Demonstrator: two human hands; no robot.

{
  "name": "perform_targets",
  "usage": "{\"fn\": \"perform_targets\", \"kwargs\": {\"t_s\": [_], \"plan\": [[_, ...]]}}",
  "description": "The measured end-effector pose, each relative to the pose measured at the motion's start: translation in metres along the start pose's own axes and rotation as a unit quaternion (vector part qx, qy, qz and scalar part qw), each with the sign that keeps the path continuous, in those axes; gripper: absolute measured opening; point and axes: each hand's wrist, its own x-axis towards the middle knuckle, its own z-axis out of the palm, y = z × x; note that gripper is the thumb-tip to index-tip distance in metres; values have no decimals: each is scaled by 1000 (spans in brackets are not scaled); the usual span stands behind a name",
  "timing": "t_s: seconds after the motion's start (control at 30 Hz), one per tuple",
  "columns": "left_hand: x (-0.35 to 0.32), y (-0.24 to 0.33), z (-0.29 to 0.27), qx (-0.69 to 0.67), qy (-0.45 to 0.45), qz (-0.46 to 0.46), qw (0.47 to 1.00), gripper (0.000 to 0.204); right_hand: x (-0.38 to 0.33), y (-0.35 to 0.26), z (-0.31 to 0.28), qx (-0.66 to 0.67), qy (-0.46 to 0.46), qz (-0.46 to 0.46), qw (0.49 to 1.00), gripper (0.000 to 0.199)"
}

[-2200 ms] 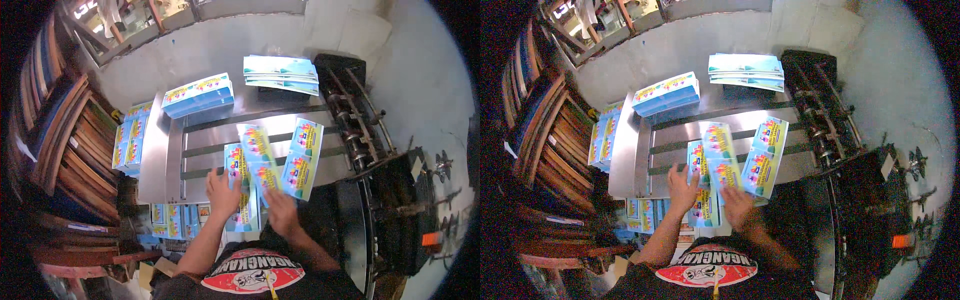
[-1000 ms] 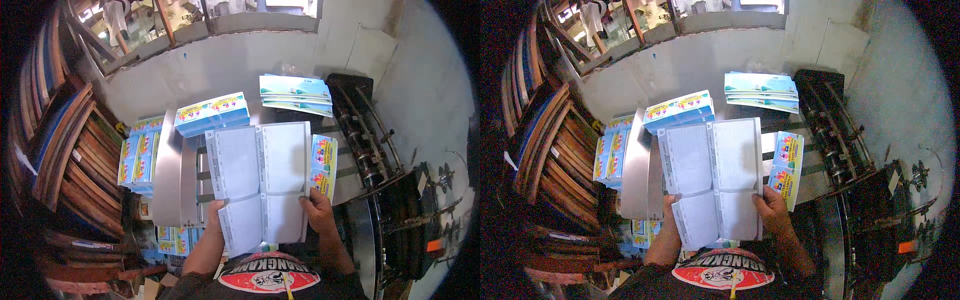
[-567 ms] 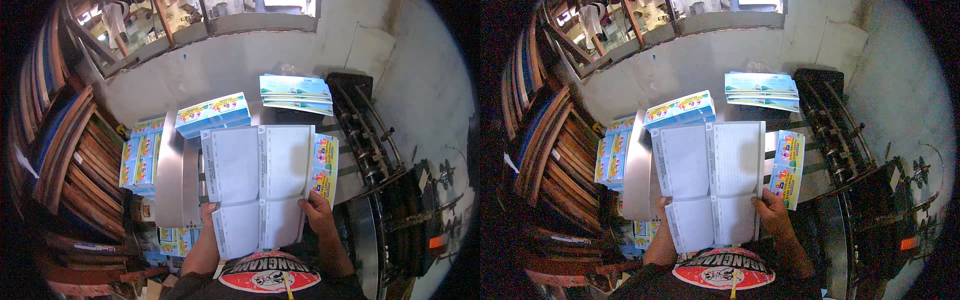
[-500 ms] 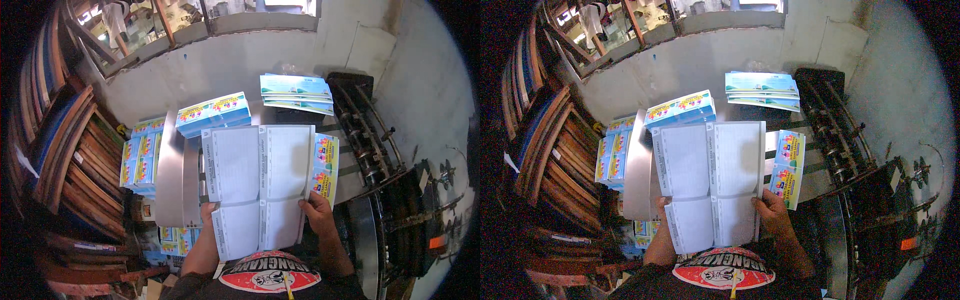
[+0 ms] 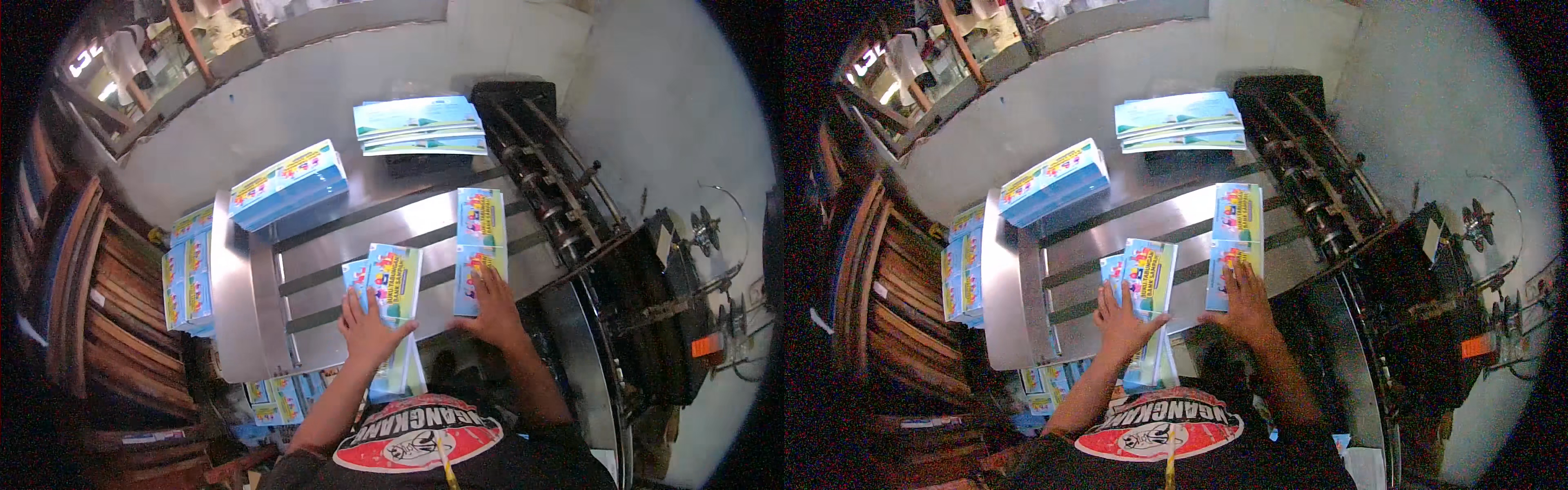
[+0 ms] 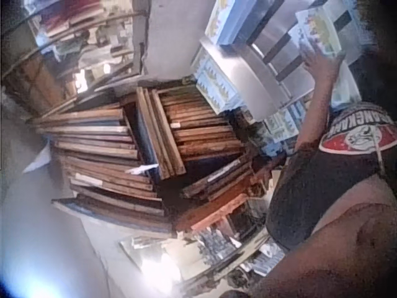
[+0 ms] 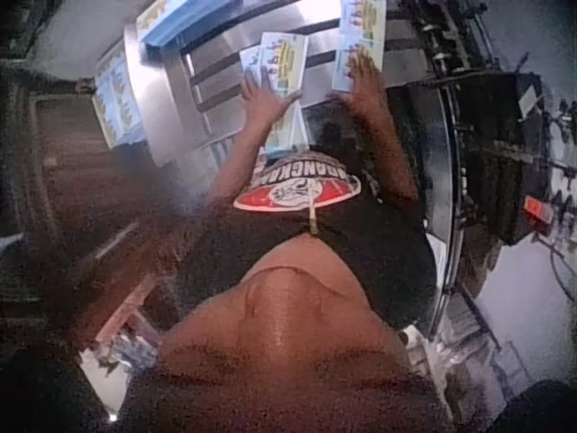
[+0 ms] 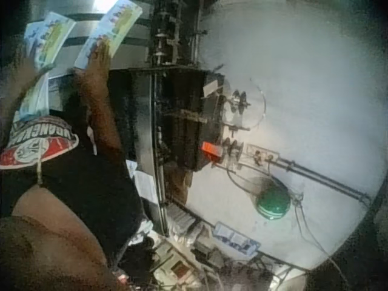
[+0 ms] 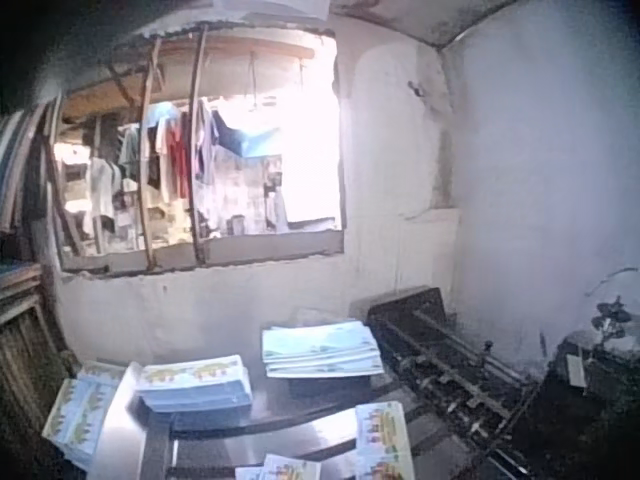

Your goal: The person gathers stacks of printed booklets, aligns them on a machine bed, and flips through, folds, and opens the booklets by hand.

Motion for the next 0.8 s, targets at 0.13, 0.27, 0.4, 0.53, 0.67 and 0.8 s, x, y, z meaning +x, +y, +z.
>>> {"fn": "perform_targets", "kwargs": {"t_s": [0.13, 0.27, 0.4, 0.53, 0.67, 0.8], "plan": [[15, -6, 36, -8, 61, 38, 997, 99, -34, 42, 22, -175, -71, -65, 980, 76], [15, 24, 8, 21, 73, 71, 995, 88, -50, 57, 13, -27, -29, -86, 996, 62], [31, 62, -15, -520, -88, 99, 844, 52, -47, -13, -18, 77, 59, -209, 973, 49], [23, 55, -28, -721, -151, 26, 676, 34, -41, -46, -57, 132, 144, -124, 973, 45], [6, 37, -38, -765, -171, 23, 620, 42, -5, -59, -81, 560, -147, 128, 805, 43], [-15, 22, -67, -590, -92, 83, 798, 61, 7, -99, -66, 413, -95, 6, 906, 44]]}}
